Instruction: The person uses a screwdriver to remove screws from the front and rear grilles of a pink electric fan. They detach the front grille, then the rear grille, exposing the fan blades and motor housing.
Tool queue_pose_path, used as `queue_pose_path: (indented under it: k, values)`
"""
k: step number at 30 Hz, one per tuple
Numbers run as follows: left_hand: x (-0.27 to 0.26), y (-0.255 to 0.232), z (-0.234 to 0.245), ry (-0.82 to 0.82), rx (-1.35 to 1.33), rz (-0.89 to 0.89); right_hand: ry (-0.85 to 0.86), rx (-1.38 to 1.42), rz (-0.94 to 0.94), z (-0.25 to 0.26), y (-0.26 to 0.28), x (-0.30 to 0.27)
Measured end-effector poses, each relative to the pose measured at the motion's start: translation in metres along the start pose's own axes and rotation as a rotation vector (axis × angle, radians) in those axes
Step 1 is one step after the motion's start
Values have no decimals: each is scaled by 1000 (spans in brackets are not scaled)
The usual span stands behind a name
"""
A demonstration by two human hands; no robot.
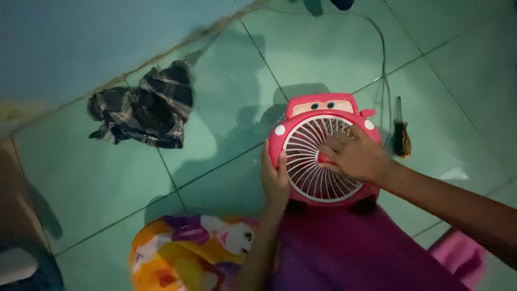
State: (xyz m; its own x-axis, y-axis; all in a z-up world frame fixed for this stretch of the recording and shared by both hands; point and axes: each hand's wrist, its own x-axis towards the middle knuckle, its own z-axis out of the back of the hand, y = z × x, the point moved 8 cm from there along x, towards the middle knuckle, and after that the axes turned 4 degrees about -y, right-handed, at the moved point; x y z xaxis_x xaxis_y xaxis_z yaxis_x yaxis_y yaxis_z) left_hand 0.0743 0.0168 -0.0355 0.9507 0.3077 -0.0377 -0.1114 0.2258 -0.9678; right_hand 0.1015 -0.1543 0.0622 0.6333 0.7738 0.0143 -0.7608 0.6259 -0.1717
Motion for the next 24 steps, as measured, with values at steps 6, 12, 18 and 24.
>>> queue_pose_path:
  k: [6,12,18,24]
  values:
    - [12,-1,1,34,29,-99,-10,-76,-21,16,0,8]
    - [21,9,-6,103,84,-118,140,-9,53,-2,3,6]
    - [30,7,-10,128,34,-83,-42,129,-210,-1,0,-5]
    - [21,-14,-5,130,6,-117,-51,-84,-155,8,8,-12]
